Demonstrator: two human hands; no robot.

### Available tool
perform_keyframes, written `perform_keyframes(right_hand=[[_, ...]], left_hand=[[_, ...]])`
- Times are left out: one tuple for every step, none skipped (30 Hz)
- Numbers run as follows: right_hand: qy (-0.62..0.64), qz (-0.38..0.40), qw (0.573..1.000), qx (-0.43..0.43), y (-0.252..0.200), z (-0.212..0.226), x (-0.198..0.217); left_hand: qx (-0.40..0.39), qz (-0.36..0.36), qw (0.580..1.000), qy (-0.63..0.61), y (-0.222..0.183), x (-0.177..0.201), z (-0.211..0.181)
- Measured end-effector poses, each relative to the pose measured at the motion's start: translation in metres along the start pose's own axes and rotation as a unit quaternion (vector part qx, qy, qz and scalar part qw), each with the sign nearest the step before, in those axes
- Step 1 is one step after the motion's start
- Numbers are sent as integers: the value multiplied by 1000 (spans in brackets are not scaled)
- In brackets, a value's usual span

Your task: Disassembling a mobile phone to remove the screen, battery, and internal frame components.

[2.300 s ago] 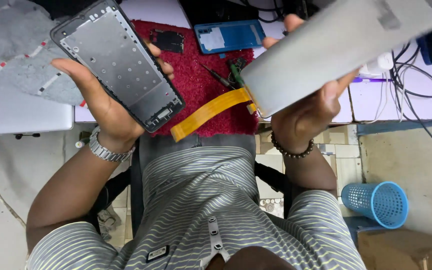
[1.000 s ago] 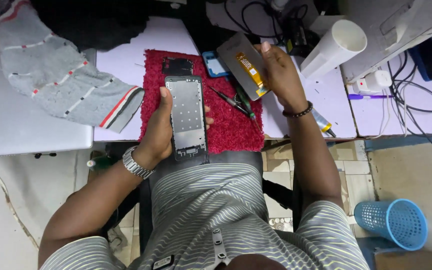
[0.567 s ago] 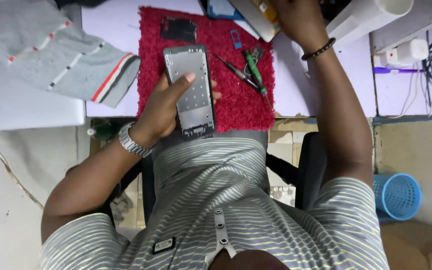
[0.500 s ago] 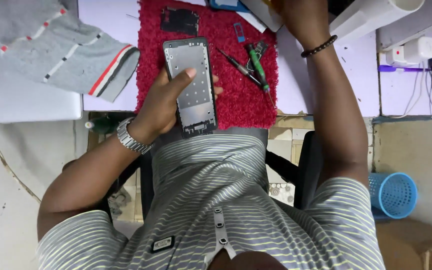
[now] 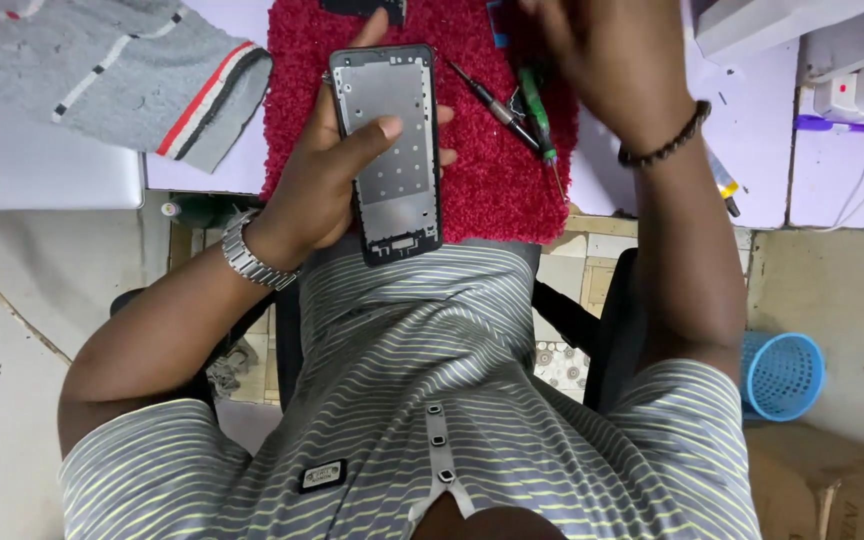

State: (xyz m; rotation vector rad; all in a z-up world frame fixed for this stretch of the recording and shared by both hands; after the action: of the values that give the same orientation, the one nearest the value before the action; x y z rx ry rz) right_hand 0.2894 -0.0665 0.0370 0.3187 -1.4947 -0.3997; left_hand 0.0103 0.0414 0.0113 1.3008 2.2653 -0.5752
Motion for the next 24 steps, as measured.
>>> perform_keyframes(right_hand=[[34,44,998,23,10,35,16],[37,45,998,28,3,47,13],[-4,56,998,36,-4,61,8],[-46,66,996,44,-10,74,3],[-41,67,996,52,-14,79,-2],[-79,54,995,35,-17,81,-6],[-119,40,992,16,-21,83,-9],[-116,41,992,22,-20,88,-5],[-78,27,997,2,-19,92,0],[-40,14,999,-18,-18,95,5],[-39,14,999,-14,-17,98,8],[23,-14,999,-37,-16,100,13],[85,-43,994,-61,-15,102,17],[87,-42,994,-58,-12,105,20],[143,-44,985,-82,-11,108,23],[198,-46,973,-106,-10,111,26],[199,-45,973,-104,-10,112,24],[185,-70,977,-84,-9,113,25],[172,-93,979,-64,-9,114,26],[173,-91,979,-63,-8,115,28],[164,-93,982,-33,-7,117,30],[155,-94,983,-2,-6,120,33],[158,-92,983,-1,-8,119,33],[147,-80,986,12,-10,119,33]], left_hand=[[-20,9,1000,-11,-1,0,-1],[-23,4,1000,-12,0,1,1],[-46,22,999,-18,-1,1,2],[-68,40,997,-24,-2,2,4],[-72,32,997,-24,-3,3,2],[-57,39,997,-35,-3,4,2],[-43,49,997,-47,-2,3,2],[-47,44,997,-47,-2,4,3],[-70,60,994,-63,-2,3,2],[-93,76,990,-79,-1,2,1],[-96,73,989,-80,-1,3,1],[-75,68,992,-78,0,4,3],[-53,63,994,-75,2,5,5],[-55,60,994,-76,3,6,4],[-57,64,994,-72,3,5,5],[-59,67,994,-68,3,5,5],[-59,65,994,-68,3,5,6],[-61,66,993,-72,2,4,6],[-62,67,993,-77,2,3,7],[-62,65,993,-79,1,2,8],[-65,47,994,-77,1,3,8],[-68,29,994,-76,1,3,9],[-69,26,994,-77,0,2,6],[-38,4,998,-43,0,1,5]])
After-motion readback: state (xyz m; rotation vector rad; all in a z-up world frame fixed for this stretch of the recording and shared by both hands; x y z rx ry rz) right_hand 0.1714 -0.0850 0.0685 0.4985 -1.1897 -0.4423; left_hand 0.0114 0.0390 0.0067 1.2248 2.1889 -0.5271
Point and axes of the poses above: each hand's wrist, its own y-axis towards the middle knuckle, its own x-axis out of the back of the hand, z = x × y, the point moved 3 cm from there along y, towards the middle knuckle, and after that the axes turned 4 degrees about -z, right-handed, at the moved point
